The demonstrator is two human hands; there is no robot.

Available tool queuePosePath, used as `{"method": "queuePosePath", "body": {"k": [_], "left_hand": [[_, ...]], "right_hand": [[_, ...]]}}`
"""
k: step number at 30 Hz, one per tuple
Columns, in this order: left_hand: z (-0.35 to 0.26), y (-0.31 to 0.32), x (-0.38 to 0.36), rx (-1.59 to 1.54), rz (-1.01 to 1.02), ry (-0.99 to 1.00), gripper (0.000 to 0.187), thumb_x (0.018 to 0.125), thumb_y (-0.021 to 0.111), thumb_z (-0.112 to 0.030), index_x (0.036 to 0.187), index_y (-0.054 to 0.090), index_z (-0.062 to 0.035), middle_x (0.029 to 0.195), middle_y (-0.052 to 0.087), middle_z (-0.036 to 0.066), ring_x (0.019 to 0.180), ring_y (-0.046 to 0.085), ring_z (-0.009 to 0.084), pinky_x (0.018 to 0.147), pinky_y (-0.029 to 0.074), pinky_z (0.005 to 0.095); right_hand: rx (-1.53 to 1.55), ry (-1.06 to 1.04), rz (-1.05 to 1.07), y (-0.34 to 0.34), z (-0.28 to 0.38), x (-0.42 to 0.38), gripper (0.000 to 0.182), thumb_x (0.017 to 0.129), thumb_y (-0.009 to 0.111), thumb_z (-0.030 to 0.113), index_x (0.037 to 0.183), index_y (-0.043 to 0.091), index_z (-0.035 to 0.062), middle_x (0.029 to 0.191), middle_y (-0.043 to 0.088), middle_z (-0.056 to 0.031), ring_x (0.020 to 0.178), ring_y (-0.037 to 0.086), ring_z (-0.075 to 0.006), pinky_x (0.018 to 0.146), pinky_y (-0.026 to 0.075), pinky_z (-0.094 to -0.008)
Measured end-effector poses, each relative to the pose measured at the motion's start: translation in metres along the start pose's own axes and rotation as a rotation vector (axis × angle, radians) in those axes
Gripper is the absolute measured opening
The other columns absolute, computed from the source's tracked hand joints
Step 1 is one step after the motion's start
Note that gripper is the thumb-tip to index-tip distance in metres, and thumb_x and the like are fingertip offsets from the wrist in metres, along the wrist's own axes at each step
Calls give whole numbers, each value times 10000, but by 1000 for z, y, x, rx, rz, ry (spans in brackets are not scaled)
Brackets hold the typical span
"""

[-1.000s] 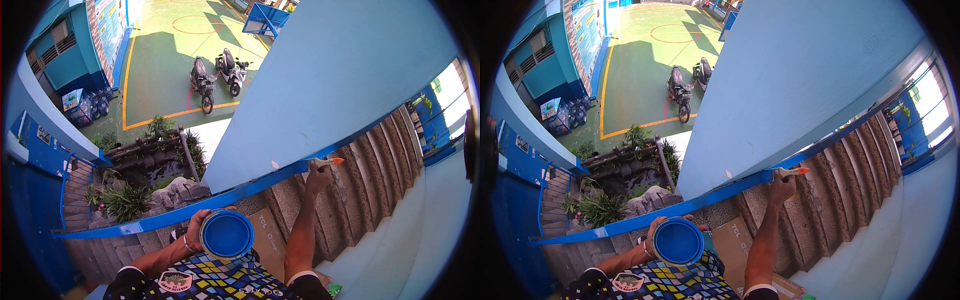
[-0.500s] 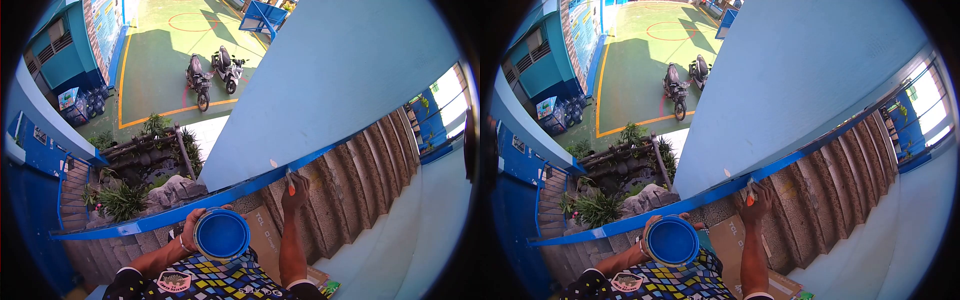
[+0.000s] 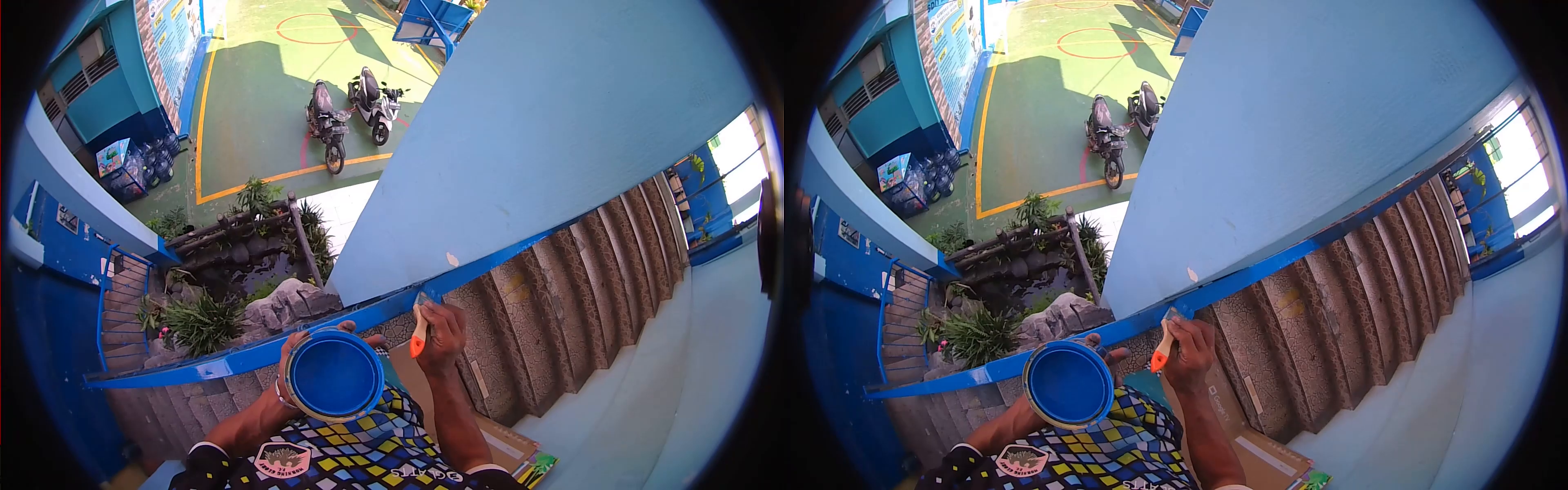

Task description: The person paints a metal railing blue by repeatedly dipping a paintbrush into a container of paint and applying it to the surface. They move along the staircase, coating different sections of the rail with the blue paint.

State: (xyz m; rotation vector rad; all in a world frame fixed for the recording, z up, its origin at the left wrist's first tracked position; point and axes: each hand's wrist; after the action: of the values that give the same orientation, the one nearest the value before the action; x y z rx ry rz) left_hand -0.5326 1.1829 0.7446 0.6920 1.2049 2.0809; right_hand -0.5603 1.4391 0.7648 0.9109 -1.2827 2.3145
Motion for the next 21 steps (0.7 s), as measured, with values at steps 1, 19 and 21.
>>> {"method": "queuePosePath", "body": {"k": [1,19,21], "left_hand": [[-2,-3,-1,0,0,7,693,954,574,-525,1498,509,-102,1680,268,317,1463,447,507,1121,404,757],[-13,-8,-21,-1,7,64,716,958,631,-540,1528,516,-123,1709,216,280,1491,411,485,1126,425,729],[-17,-8,-25,100,3,55,672,1021,538,-585,1584,455,-226,1724,219,226,1436,444,501,1097,459,723]], "right_hand": [[6,-16,9,1,2,-2,263,762,838,-43,999,754,35,1063,757,-94,979,683,-296,848,567,-408],[177,20,168,6,56,-3,262,767,870,-6,1004,767,37,1031,768,-107,937,708,-303,795,579,-402],[269,58,172,4,61,0,252,800,866,-4,1030,766,21,1024,770,-102,929,721,-267,806,582,-368]]}}
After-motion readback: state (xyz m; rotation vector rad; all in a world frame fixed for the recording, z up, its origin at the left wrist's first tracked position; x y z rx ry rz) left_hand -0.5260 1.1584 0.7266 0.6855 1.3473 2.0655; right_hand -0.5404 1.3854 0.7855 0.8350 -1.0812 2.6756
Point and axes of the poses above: each hand's wrist, its own x-axis towards the middle knuckle, its own y-axis out of the palm, z = x × y
